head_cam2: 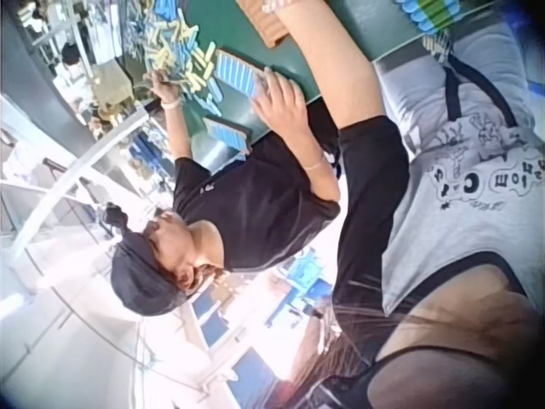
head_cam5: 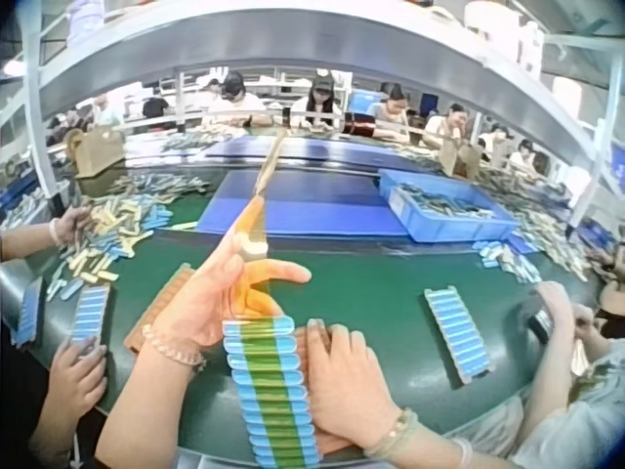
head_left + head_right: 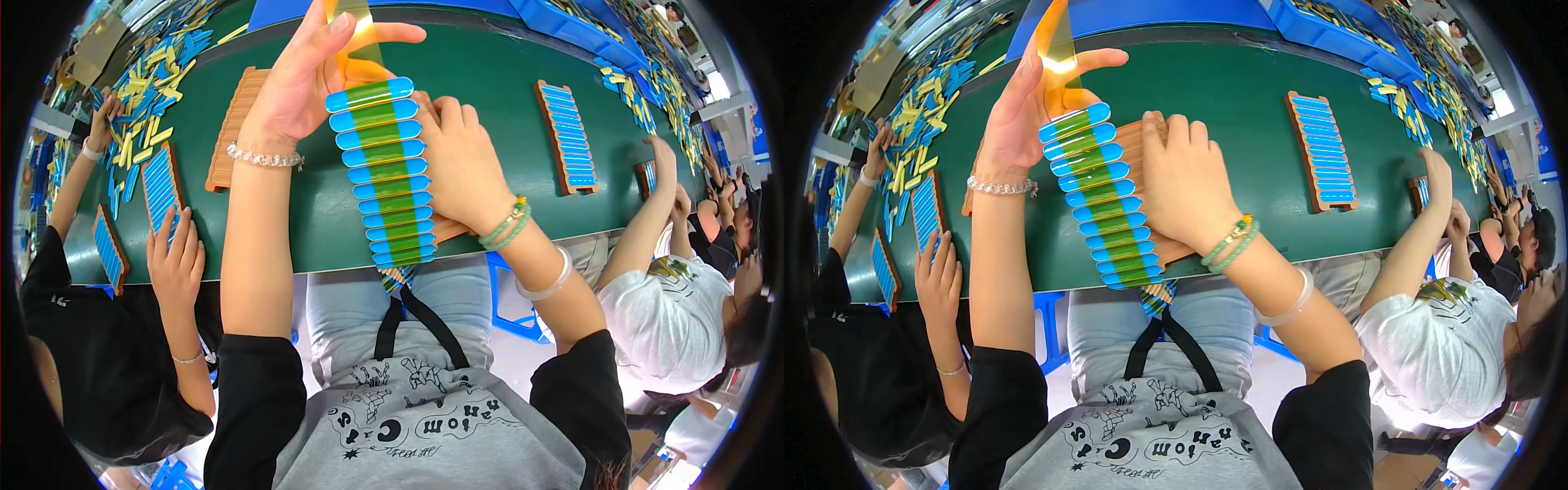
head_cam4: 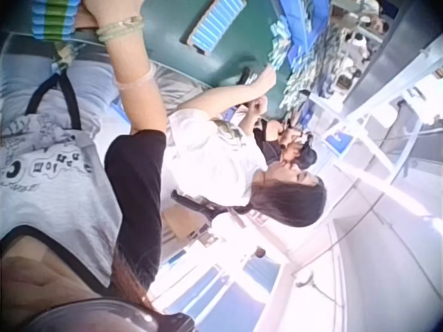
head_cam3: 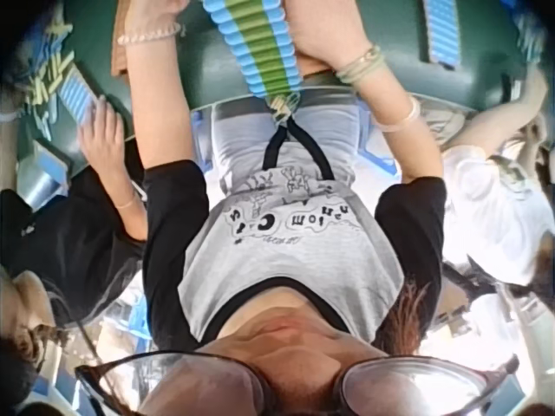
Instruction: The person assembles small plastic components into an assembly tray by hand.
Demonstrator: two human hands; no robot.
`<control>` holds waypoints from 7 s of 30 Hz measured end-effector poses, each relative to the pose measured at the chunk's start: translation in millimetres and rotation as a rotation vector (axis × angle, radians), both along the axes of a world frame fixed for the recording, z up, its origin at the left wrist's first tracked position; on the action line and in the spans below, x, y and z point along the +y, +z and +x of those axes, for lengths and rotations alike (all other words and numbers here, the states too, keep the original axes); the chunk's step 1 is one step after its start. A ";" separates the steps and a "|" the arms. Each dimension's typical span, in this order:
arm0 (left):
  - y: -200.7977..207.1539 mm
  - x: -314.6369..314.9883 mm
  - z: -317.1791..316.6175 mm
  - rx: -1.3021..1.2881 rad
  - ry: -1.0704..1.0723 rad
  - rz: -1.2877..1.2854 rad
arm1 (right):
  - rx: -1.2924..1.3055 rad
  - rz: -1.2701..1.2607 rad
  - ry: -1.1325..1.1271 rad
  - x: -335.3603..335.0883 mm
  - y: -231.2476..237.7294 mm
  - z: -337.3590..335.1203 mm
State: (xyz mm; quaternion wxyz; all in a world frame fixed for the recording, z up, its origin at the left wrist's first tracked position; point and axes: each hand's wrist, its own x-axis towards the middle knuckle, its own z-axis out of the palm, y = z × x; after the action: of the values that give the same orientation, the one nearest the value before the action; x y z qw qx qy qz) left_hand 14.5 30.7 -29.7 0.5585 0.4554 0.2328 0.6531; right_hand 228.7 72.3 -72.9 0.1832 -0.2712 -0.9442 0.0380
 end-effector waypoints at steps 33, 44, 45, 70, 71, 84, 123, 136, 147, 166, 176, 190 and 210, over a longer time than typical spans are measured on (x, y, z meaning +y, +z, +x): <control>-6.1 1.6 7.4 0.252 0.017 -0.029 | 0.159 -0.400 -0.553 113.7 31.0 149.8; -9.1 6.4 9.7 0.291 0.016 -0.079 | 0.126 0.003 -0.344 36.4 4.8 121.6; -11.1 7.5 11.2 0.295 0.009 -0.075 | 0.132 0.011 -0.319 27.7 3.9 108.9; -17.5 20.9 15.8 0.515 0.219 -0.224 | 1.077 -1.499 0.001 -25.1 43.2 21.9; -20.8 23.7 18.0 0.706 0.346 -0.157 | 1.063 -1.485 -0.019 -26.2 43.1 32.1; -35.1 22.8 22.2 0.800 0.206 -0.247 | 0.894 -1.630 -0.339 -126.5 -14.7 136.6; -7.0 7.3 23.4 0.888 0.388 -0.237 | 0.607 -1.020 -0.220 -84.0 -11.9 104.9; -10.5 7.7 25.5 0.882 0.360 -0.302 | -0.017 -0.432 -0.150 -84.4 41.1 101.3; -0.4 3.9 33.3 0.873 0.369 -0.281 | 0.084 -0.095 0.198 -59.5 28.8 94.8; -1.4 1.8 29.4 0.856 0.371 -0.289 | 0.073 -0.071 0.099 -68.5 22.7 99.2; 1.5 -0.4 31.4 0.854 0.354 -0.276 | -0.025 -0.067 0.055 -77.2 31.5 95.6; 5.6 -0.8 33.0 0.850 0.339 -0.266 | 0.057 -0.036 0.176 -59.9 24.4 94.5; 2.9 -0.7 31.4 0.840 0.321 -0.277 | 0.081 -0.036 0.082 -65.5 23.2 93.9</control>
State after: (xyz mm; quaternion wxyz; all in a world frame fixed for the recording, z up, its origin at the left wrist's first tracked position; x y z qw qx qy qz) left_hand 45.9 30.0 -26.8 0.3635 0.5598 0.5910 0.4531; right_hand 322.6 6.7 -49.7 0.2149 -0.2337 -0.9454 0.0732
